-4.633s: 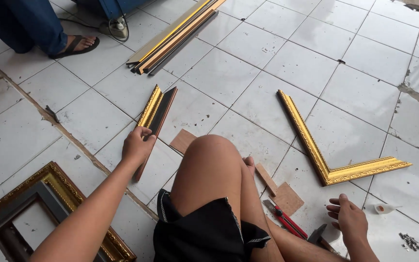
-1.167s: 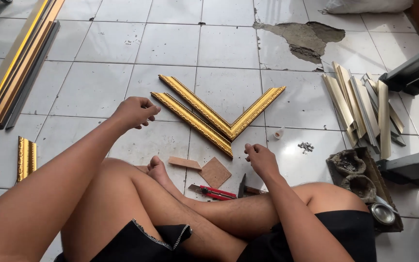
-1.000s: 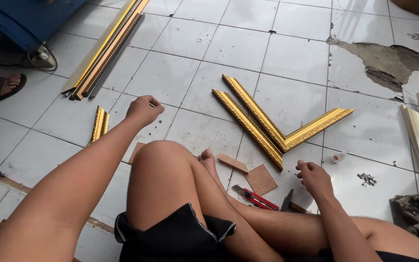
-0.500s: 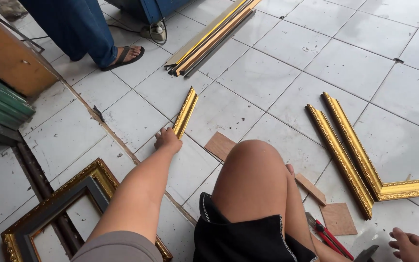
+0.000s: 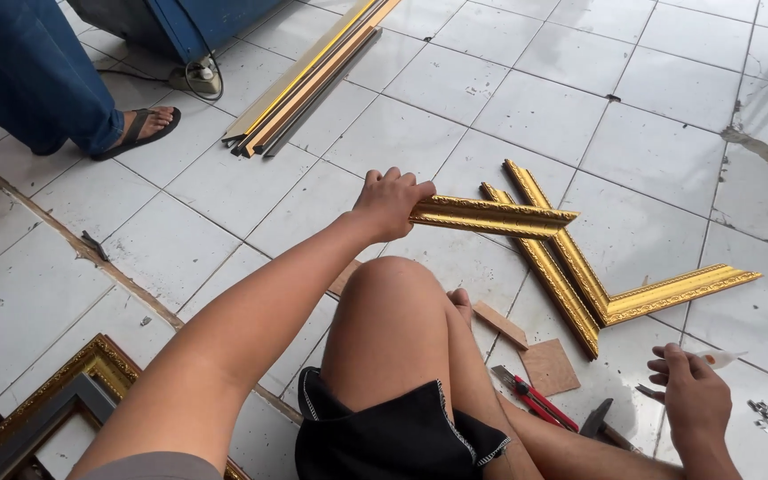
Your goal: The person is assembling gold-colored picture frames by applying glue to the mitered ends of frame moldings and joining them together on the floor.
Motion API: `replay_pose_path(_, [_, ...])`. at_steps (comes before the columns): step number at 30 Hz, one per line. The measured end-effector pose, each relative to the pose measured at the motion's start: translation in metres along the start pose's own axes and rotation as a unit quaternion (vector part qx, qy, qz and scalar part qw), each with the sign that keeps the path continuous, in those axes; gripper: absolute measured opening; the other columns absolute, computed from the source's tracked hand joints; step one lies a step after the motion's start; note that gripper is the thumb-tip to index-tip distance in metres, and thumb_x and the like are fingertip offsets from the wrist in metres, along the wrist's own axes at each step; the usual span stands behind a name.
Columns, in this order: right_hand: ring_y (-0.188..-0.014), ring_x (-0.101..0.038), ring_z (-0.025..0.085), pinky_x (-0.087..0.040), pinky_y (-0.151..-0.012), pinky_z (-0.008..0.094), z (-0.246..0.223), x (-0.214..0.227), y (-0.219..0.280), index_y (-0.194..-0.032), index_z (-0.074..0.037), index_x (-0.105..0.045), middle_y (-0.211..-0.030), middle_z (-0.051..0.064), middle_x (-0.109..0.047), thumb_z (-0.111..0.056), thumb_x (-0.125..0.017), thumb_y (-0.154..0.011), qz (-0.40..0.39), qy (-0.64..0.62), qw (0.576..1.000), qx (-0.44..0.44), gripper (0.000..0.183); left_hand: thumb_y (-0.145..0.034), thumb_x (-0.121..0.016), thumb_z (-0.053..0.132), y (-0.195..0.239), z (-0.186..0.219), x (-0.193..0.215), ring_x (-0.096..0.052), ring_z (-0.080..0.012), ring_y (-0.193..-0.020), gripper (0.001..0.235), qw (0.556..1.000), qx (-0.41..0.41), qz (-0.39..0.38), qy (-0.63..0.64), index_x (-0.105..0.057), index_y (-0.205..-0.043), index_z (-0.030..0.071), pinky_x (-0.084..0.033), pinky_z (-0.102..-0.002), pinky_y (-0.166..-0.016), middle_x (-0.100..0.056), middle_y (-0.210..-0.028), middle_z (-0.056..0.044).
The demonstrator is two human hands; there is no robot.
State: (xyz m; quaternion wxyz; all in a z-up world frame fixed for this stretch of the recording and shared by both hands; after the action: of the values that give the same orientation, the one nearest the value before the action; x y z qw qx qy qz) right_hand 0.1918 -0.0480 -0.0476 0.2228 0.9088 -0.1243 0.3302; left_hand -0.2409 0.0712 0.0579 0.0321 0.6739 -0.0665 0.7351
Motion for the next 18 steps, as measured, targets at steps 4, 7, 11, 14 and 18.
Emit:
replay_pose_path(4, [-0.092,-0.050,0.029,-0.044,-0.076,0.042,-0.029,0.027,0.020,-0.112,0.003,-0.056,-0.094,0.019,-0.056,-0.023,-0.040,-0.101,0.047,-0.158,0.983,0.078,0.033,-0.068,-0.064,0.006,-0.023,0.118,0.001,-0.051,-0.0202,-0.098,0.052,0.956,-0.269,-0.005,-0.117,-0.051,-0.112,0.031,-0.039,-0.041,-0.089,-0.058,-0.096,0.000])
replay_pose_path(7, [-0.105,-0.045,0.036,-0.038,-0.084,0.049,-0.060,0.031,0.045,-0.117,0.002,-0.051,-0.107,0.022,-0.053,-0.031,-0.031,-0.097,-0.022,-0.161,0.985,0.055,0.044,-0.064,-0.065,0.006,-0.032,0.181,-0.020,-0.049,-0.0170,-0.095,0.051,0.913,-0.375,0.024,-0.161,-0.050,-0.105,0.034,-0.039,-0.039,-0.089,-0.055,-0.094,0.004])
replay_pose_path(11, [-0.110,-0.046,0.047,-0.039,-0.088,0.057,-0.060,0.015,0.049,-0.120,-0.001,-0.051,-0.114,0.030,-0.052,-0.048,-0.036,-0.088,-0.163,-0.042,0.983,0.067,0.059,-0.058,-0.068,0.002,-0.046,0.236,-0.034,-0.047,-0.0175,-0.095,0.056,0.896,-0.408,0.077,-0.160,-0.048,-0.100,0.033,-0.037,-0.041,-0.092,-0.052,-0.091,0.004])
replay_pose_path(14, [-0.063,-0.050,0.023,-0.043,-0.059,0.033,-0.049,0.013,0.036,-0.094,0.004,-0.061,-0.068,0.019,-0.055,-0.028,-0.047,-0.088,-0.192,-0.116,0.972,0.067,0.035,-0.057,-0.078,0.010,-0.038,0.260,0.000,-0.030,-0.0248,-0.112,0.070,0.911,-0.363,0.139,-0.136,-0.043,-0.114,0.029,-0.018,-0.053,-0.103,-0.037,-0.117,-0.001])
replay_pose_path(18, [-0.048,-0.049,0.018,-0.042,-0.045,0.028,-0.038,0.017,0.005,-0.075,-0.003,-0.058,-0.054,0.011,-0.051,-0.034,-0.048,-0.090,-0.091,-0.165,0.981,0.039,0.036,-0.061,-0.078,0.015,-0.015,0.280,0.012,-0.020,-0.0333,-0.123,0.081,0.938,-0.331,0.091,-0.036,-0.033,-0.128,0.023,-0.020,-0.056,-0.103,-0.025,-0.130,-0.008])
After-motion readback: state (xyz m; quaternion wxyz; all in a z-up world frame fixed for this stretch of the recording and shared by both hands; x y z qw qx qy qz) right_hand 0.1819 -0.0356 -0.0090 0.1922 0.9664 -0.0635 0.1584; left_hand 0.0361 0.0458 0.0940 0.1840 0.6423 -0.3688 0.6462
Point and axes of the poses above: each hand's wrist, its own y-axis away from the middle knuckle, its own x-axis out of the back of the hand, z = x × y, the point moved 8 cm from there along -y, towards the middle knuckle
